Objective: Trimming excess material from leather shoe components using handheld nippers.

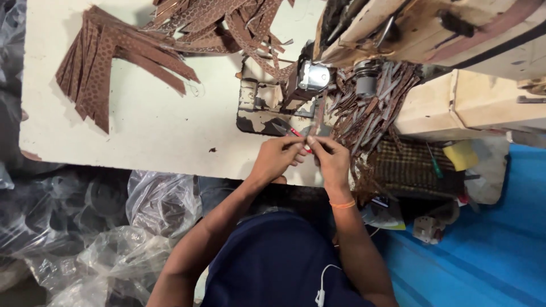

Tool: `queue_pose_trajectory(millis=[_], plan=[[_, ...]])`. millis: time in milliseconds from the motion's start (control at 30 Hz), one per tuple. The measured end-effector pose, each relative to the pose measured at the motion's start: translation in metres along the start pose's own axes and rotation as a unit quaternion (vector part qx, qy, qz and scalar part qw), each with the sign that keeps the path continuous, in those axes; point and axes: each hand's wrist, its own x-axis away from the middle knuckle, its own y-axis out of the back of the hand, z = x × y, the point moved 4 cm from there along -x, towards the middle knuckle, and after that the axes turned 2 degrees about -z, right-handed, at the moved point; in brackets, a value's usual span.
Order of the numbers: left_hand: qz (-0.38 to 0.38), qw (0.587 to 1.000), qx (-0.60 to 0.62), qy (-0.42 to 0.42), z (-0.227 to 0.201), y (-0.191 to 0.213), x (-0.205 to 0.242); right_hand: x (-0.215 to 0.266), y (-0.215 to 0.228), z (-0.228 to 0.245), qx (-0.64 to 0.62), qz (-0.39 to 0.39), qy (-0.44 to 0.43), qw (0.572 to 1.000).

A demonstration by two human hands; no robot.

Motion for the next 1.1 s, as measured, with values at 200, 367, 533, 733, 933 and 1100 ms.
queue_pose_trajectory(millis=[200, 367, 533, 733, 933, 1100], plan=[[-0.126, 0.981, -0.134, 0.065, -0.013, 0.050, 0.045, 0.010, -0.032, 0.034, 0.447, -0.056, 0.383, 0.806], [-0.181, 0.957, -0.227, 0.010, -0.008, 0.067, 0.059, -0.015, -0.006, -0.008, 0.503, -0.038, 0.256, 0.825], [-0.192, 0.944, -0.269, -0.020, -0.001, 0.060, 0.055, 0.026, 0.022, 0.025, 0.542, -0.158, 0.283, 0.775], [-0.153, 0.924, -0.347, -0.045, 0.009, 0.033, 0.039, 0.060, -0.011, 0.000, 0.401, -0.030, 0.219, 0.889], [-0.150, 0.946, -0.288, 0.020, 0.020, 0.047, 0.040, 0.057, -0.011, -0.038, 0.495, 0.029, 0.244, 0.833], [-0.124, 0.951, -0.278, 0.047, 0.012, 0.047, 0.037, 0.061, -0.021, -0.029, 0.508, 0.069, 0.307, 0.802]])
